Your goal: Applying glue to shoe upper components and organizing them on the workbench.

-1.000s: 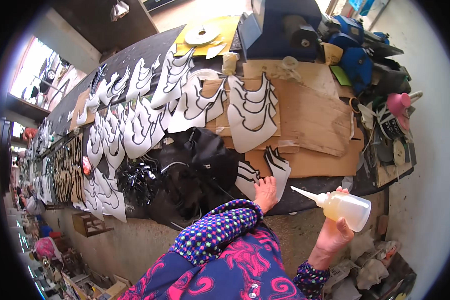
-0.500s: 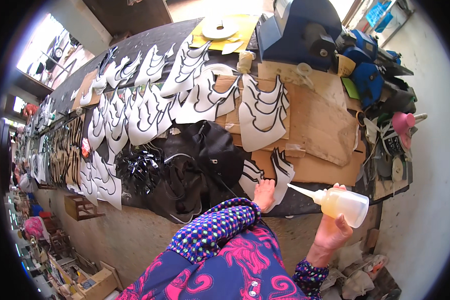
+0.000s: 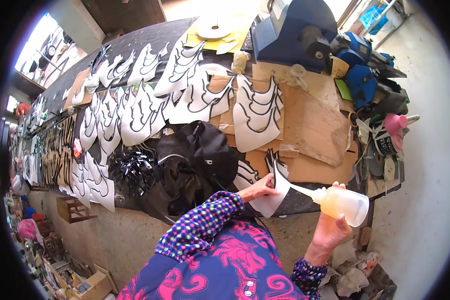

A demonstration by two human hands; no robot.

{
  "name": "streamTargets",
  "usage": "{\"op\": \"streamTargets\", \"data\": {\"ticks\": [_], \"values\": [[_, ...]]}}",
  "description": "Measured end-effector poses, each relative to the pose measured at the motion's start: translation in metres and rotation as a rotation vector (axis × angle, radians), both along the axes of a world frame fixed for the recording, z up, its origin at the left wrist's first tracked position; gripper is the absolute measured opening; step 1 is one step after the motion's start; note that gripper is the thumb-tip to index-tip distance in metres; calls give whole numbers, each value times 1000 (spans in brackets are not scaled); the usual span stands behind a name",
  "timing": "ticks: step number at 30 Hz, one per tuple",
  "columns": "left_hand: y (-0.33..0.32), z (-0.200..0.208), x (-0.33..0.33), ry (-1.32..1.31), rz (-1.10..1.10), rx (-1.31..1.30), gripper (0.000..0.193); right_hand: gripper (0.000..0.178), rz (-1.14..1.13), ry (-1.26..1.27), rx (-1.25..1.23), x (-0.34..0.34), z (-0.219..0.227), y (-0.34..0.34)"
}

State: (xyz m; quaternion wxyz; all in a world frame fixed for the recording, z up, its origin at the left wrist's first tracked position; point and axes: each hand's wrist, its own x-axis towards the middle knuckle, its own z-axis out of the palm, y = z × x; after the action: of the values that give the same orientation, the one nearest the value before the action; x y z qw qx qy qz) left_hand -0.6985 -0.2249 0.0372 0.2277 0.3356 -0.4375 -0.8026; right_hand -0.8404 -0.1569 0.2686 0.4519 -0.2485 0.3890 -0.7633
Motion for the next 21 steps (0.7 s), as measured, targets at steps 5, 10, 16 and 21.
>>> {"op": "streamTargets", "data": {"ticks": [5,10,16,21], "values": [[-20,74,24,213,243,90,29,75,70,-137,-208,-3,9,3],[-17,176,65,298,367,-128,22,77,90,-190,-333,7,29,7],[22,240,109,214,284,-63,43,80,199,26,-459,27,42,8],[41,248,124,88,332,54,43,77,209,292,-447,42,41,4]]}}
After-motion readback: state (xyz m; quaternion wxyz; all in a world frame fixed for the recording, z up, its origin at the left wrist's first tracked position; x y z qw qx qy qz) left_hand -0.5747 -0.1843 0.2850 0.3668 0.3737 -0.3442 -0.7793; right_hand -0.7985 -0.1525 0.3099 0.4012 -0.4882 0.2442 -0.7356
